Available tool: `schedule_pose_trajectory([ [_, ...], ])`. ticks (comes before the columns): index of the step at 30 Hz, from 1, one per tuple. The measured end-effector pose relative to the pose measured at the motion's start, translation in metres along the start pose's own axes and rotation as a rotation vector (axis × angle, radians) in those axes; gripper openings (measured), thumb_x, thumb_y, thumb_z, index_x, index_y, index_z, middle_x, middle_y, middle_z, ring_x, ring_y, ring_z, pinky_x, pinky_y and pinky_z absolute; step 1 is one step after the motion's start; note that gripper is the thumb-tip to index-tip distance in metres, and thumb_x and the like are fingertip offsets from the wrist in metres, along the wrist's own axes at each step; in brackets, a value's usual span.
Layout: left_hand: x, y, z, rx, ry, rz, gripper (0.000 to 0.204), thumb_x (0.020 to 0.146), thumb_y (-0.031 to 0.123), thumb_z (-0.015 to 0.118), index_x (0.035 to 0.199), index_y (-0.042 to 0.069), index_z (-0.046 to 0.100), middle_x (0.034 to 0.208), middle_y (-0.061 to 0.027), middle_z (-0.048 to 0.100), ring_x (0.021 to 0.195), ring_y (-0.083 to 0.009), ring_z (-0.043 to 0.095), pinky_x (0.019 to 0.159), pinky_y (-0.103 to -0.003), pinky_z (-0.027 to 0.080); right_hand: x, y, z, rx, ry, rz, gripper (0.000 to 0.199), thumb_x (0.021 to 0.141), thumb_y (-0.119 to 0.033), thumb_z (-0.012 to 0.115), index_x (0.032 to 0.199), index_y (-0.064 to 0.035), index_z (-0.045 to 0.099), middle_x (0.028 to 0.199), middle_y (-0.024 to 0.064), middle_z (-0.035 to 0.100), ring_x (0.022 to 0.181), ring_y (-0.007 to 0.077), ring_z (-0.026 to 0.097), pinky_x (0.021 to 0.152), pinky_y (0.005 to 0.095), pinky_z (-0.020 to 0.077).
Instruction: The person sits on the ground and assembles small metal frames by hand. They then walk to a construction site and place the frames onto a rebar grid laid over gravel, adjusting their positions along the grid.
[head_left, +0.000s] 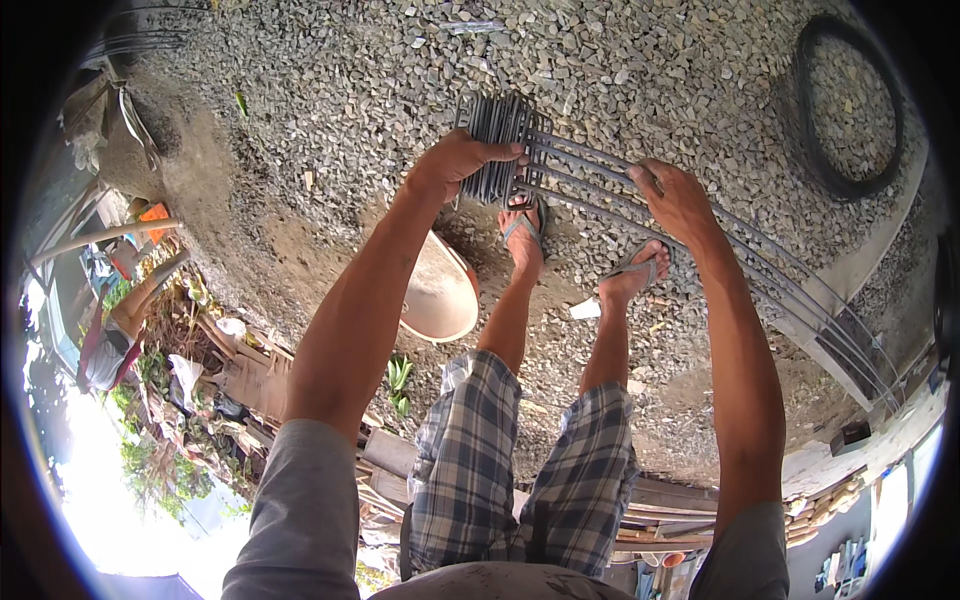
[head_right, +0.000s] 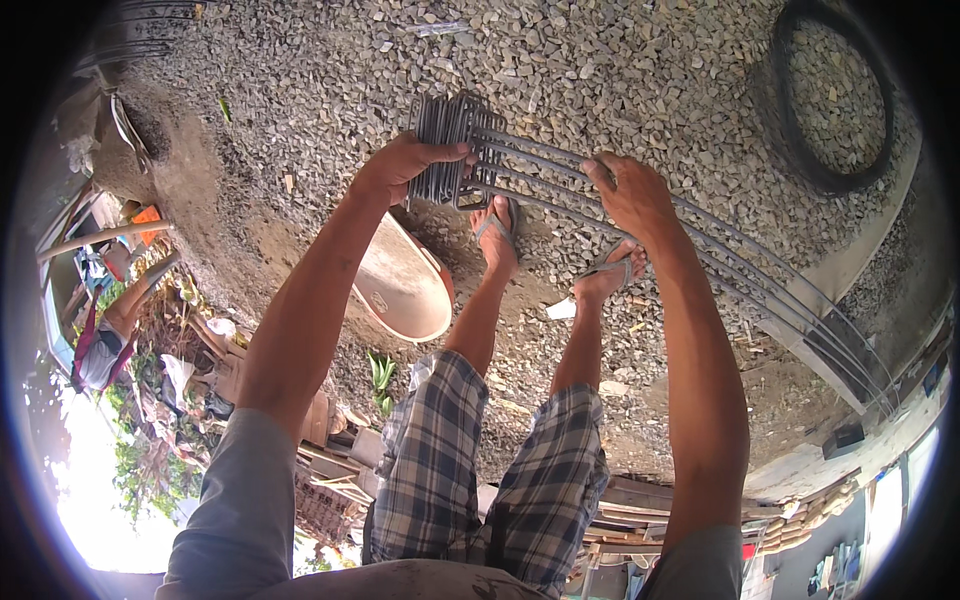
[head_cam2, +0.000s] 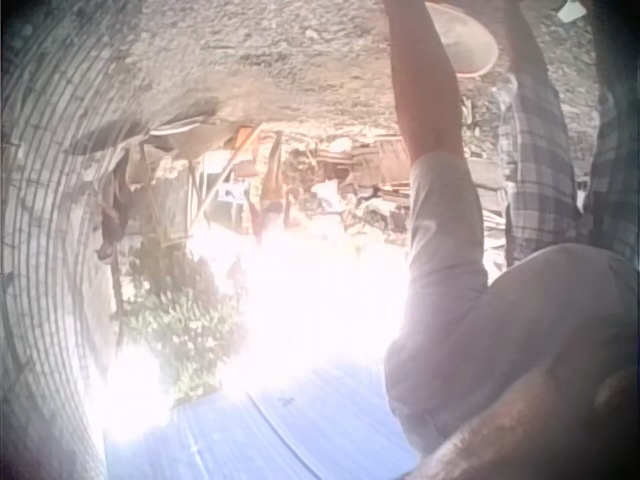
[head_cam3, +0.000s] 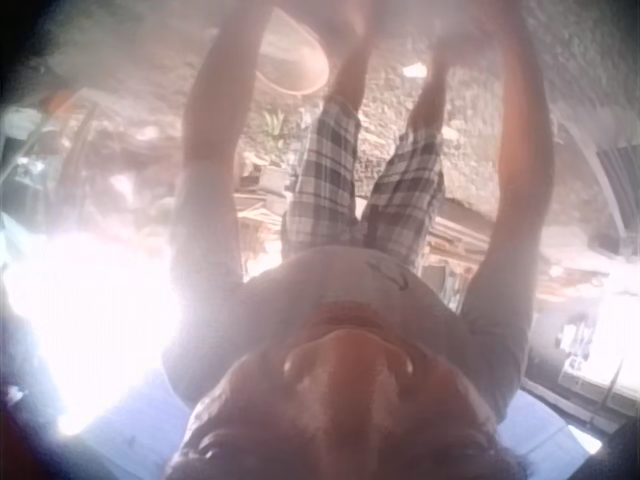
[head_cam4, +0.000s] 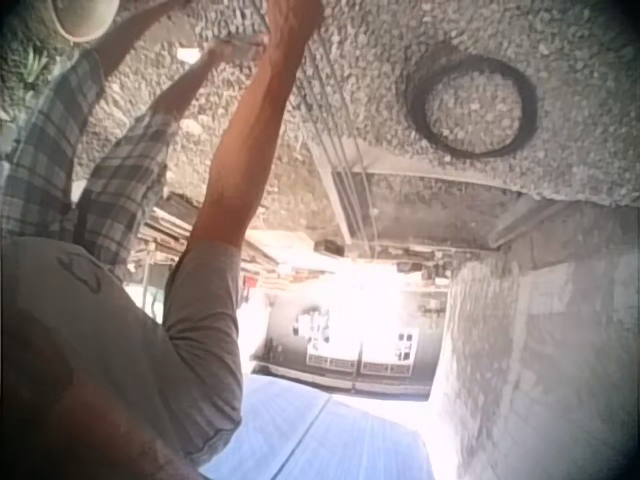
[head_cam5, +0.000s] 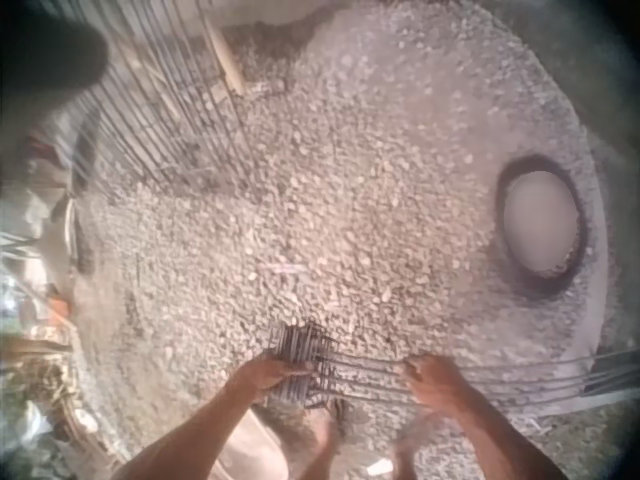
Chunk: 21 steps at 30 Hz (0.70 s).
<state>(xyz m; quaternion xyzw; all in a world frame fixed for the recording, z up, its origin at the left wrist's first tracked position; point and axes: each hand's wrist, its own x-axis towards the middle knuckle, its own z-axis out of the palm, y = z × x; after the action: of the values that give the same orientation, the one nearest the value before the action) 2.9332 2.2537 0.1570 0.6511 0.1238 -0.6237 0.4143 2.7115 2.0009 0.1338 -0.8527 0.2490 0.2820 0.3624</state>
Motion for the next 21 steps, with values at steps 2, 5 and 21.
schedule_pose_trajectory([
  [2, 0.004, -0.003, -0.011, -0.029, 0.002, -0.029, 0.032, 0.084, 0.021, 0.083, 0.107, 0.001, 0.074, 0.101, -0.0122, 0.076, 0.087, -0.0189, 0.074, 0.077, -0.033, 0.059, 0.003, -0.01, -0.003, 0.016, -0.021, -0.01, 0.06, 0.103, -0.055, 0.043, 0.129, -0.0059, 0.065, 0.115, 0.0249, 0.069, 0.11, 0.0415, 0.066, 0.1, 0.05, 0.049],
  [5, 0.001, -0.002, 0.0, -0.024, -0.044, -0.023, 0.029, 0.083, 0.021, 0.083, 0.102, 0.001, 0.076, 0.099, -0.0122, 0.077, 0.085, -0.0175, 0.073, 0.077, -0.031, 0.058, -0.001, -0.008, -0.006, 0.016, -0.033, 0.0, 0.059, 0.104, -0.053, 0.043, 0.13, -0.0047, 0.064, 0.117, 0.0257, 0.069, 0.111, 0.0417, 0.065, 0.1, 0.0495, 0.0489],
  [21, 0.021, -0.021, 0.014, 0.341, 0.029, -0.039, 0.041, 0.069, 0.025, 0.092, 0.097, -0.002, 0.077, 0.09, -0.01, 0.077, 0.079, -0.0189, 0.067, 0.079, -0.033, 0.049, -0.003, -0.013, -0.012, -0.006, -0.109, 0.061, 0.063, 0.104, -0.055, 0.042, 0.133, -0.0024, 0.061, 0.132, 0.0238, 0.062, 0.122, 0.0398, 0.06, 0.106, 0.0457, 0.0456],
])
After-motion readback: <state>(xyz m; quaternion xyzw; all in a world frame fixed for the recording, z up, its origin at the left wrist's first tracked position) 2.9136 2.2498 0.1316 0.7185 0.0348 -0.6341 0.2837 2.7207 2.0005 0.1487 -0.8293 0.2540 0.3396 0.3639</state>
